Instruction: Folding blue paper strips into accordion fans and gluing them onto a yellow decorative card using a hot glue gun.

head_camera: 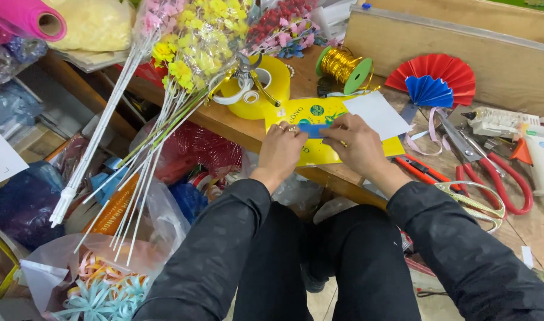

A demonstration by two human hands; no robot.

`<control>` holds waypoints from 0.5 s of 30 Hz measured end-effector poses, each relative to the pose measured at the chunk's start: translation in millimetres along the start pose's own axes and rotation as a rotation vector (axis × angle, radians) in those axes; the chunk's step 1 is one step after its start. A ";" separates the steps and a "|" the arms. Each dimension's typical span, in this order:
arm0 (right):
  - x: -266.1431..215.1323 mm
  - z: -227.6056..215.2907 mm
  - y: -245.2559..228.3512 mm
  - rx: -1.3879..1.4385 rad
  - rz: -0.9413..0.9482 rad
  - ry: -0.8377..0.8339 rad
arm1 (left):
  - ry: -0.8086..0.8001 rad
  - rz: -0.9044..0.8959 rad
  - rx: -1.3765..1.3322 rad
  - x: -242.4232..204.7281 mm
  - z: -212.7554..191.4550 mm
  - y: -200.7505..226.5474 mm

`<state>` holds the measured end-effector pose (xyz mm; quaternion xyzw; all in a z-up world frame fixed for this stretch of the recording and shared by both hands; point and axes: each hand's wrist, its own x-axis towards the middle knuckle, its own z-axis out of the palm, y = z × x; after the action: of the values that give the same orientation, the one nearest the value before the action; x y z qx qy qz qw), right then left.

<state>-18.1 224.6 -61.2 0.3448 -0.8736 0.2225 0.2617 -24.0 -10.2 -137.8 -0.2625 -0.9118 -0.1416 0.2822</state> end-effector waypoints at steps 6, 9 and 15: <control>-6.1 17.0 12.3 0.157 0.201 -0.269 | -0.126 -0.164 -0.201 -8.9 10.2 -1.1; 8.2 30.4 26.7 0.276 0.401 -0.433 | -0.253 -0.458 -0.399 6.9 1.6 -11.0; 54.7 23.4 30.3 0.324 0.736 -0.649 | -0.405 -0.720 -0.421 34.6 31.8 -47.1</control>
<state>-81.3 204.7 -52.0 0.1020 -0.9276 0.3138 -0.1750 -88.6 -22.2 -148.0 -0.0030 -0.9330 -0.3587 -0.0283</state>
